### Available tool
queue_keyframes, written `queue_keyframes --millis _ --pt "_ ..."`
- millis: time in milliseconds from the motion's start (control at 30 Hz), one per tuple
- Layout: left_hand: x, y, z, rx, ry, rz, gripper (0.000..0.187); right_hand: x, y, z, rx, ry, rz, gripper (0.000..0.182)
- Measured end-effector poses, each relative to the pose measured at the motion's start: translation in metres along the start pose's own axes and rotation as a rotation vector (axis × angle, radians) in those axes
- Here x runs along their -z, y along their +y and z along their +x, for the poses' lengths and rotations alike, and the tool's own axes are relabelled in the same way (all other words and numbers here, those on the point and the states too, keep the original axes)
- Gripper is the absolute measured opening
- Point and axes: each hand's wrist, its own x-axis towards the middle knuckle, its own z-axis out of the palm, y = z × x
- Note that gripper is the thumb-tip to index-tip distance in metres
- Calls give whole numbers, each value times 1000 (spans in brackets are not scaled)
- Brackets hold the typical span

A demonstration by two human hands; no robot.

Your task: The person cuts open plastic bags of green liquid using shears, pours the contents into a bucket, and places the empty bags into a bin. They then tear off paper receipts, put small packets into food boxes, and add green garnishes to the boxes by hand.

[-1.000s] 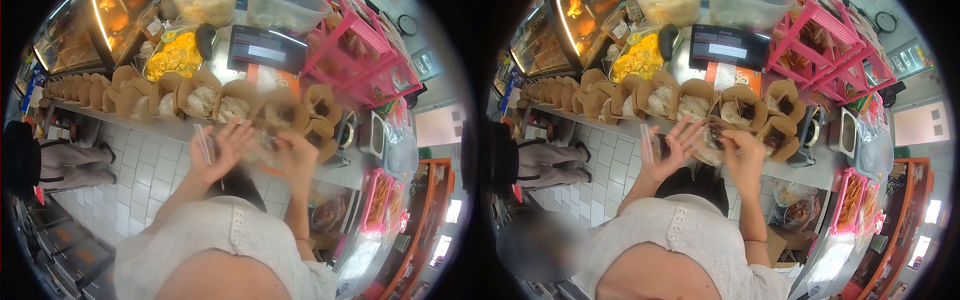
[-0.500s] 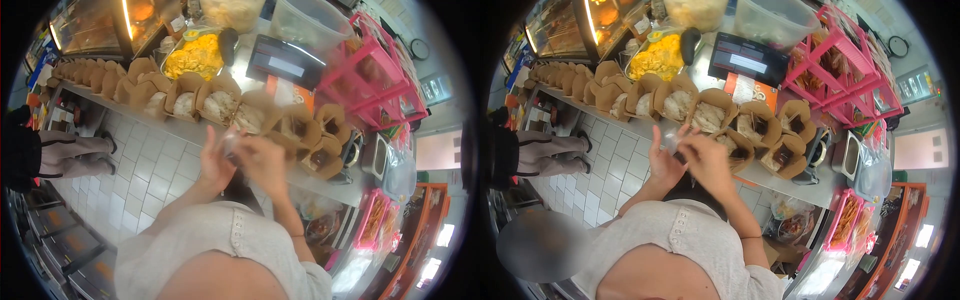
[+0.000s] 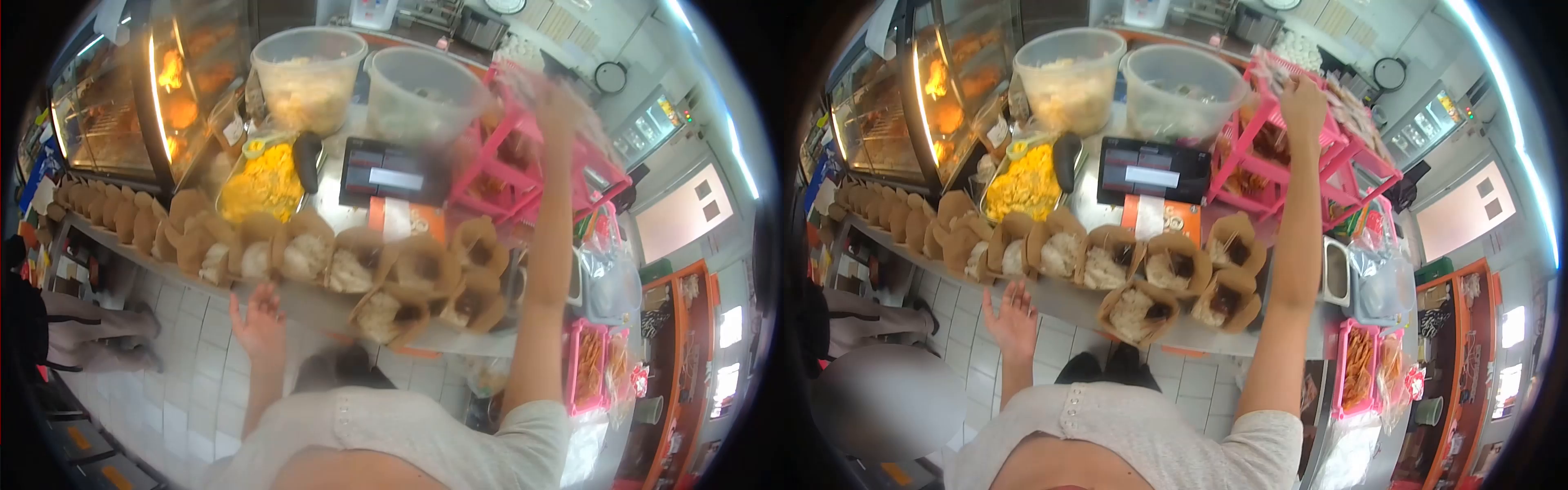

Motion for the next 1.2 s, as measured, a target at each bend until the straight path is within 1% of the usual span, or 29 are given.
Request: queue_keyframes --millis 33,67,133,200,267,300,333,367,400,433,500,533,567,600,633,667,733,800,833,900,933,967,1000,1033,1067,1133,1167,1200 --pt "0 -1 -2 -11 -22 -12 52 -38 46 33 0 -211 -204 26" --pt "-2 -1 -7 -28 17 10 51 -69 83 54 -7 -420 -407 27" --pt "0 1 -11 -73 62 25 48 -82 114 58 -214 -418 -330 26" --pt "11 6 -15 -129 86 29 47 -66 130 60 -50 -705 -434 37" --pt "17 10 -21 -169 94 35 47 -57 137 61 57 -878 -304 35" --pt "15 12 -25 -189 186 19 44 -57 138 62 61 -863 -300 35" --pt "18 13 -26 -208 280 4 42 -59 135 63 37 -851 -228 35" --pt "27 14 -26 -227 236 -28 40 -62 130 64 13 -845 -158 36" --pt "31 14 -25 -250 253 -43 40 -65 123 66 30 -848 -269 33" --pt "28 14 -28 -273 273 -58 39 -68 119 66 105 -832 -234 33" --pt "14 13 -30 -287 308 -50 39 -77 110 68 103 -908 -16 47" --pt "8 13 -31 -301 339 -38 38 -82 105 68 107 -914 -14 47" --pt "7 13 -30 -303 346 -38 38 -87 99 69 95 -868 -22 48" --pt "7 13 -27 -291 308 -35 40 -90 93 69 83 -820 -31 50" --pt "7 11 -24 -279 269 -34 42 -91 90 69 88 -822 -28 50" --pt "7 8 -22 -283 271 -38 42 -91 86 69 117 -818 -63 47" --pt "6 2 -18 -232 190 -77 40 -89 73 67 151 -814 -95 45" --pt "-11 -3 -20 -215 227 -61 37 -81 56 62 5 -693 -194 33" --pt "-16 -6 -21 -196 262 -43 35 -85 58 62 7 -692 -193 33" --pt "-13 -9 -19 -189 252 -53 34 -95 67 59 -18 -523 -187 24" --pt "-11 -10 -18 -181 242 -61 34 -103 77 61 -17 -523 -185 24" --pt "-9 -11 -16 -185 243 -63 34 -113 91 66 -56 -464 -172 24" --pt "-7 -12 -15 -187 228 -57 34 -117 102 70 -95 -406 -159 23" --pt "-5 -13 -14 -188 213 -54 34 -112 107 73 -90 -407 -157 23" --pt "-7 -14 -13 -189 217 -60 34 -105 112 77 -114 -399 -5 20" --pt "-23 -16 -8 -172 121 0 33 -92 121 87 -122 -400 147 19" --pt "-35 -18 -4 -197 16 70 31 -90 130 96 20 -326 71 23" --pt "-49 -19 1 -224 -82 140 30 -70 106 95 -12 -288 129 27"
